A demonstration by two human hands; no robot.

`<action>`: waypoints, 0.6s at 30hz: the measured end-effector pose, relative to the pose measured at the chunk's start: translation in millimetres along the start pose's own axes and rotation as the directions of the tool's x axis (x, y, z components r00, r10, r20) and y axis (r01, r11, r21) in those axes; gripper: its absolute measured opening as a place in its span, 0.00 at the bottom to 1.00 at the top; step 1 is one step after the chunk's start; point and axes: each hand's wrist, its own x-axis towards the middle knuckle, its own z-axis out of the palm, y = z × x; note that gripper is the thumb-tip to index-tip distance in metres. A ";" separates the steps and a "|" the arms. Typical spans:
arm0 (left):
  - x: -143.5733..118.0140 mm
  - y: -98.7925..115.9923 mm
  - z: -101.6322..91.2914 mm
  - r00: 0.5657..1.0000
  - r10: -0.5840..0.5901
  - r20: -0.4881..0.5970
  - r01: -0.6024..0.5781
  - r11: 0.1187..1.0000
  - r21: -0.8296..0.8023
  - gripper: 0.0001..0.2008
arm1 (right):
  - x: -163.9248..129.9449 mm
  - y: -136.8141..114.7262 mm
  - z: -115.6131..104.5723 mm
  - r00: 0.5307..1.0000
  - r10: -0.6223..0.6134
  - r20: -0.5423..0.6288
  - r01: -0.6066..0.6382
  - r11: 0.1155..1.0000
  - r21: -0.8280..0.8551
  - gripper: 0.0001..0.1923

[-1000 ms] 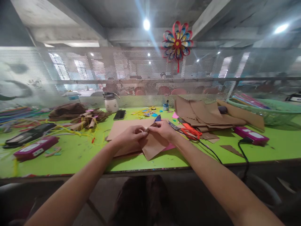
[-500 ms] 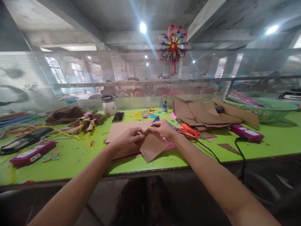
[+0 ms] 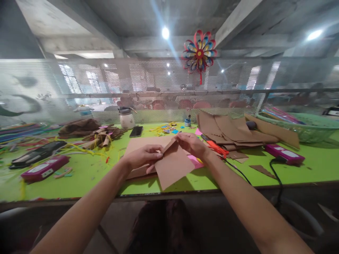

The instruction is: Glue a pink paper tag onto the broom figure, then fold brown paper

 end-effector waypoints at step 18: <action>3.8 -13.2 15.8 0.991 -0.009 0.133 0.065 0.901 -0.428 0.13 | -11.5 10.7 20.7 0.966 0.084 0.246 -0.059 0.993 -0.107 0.13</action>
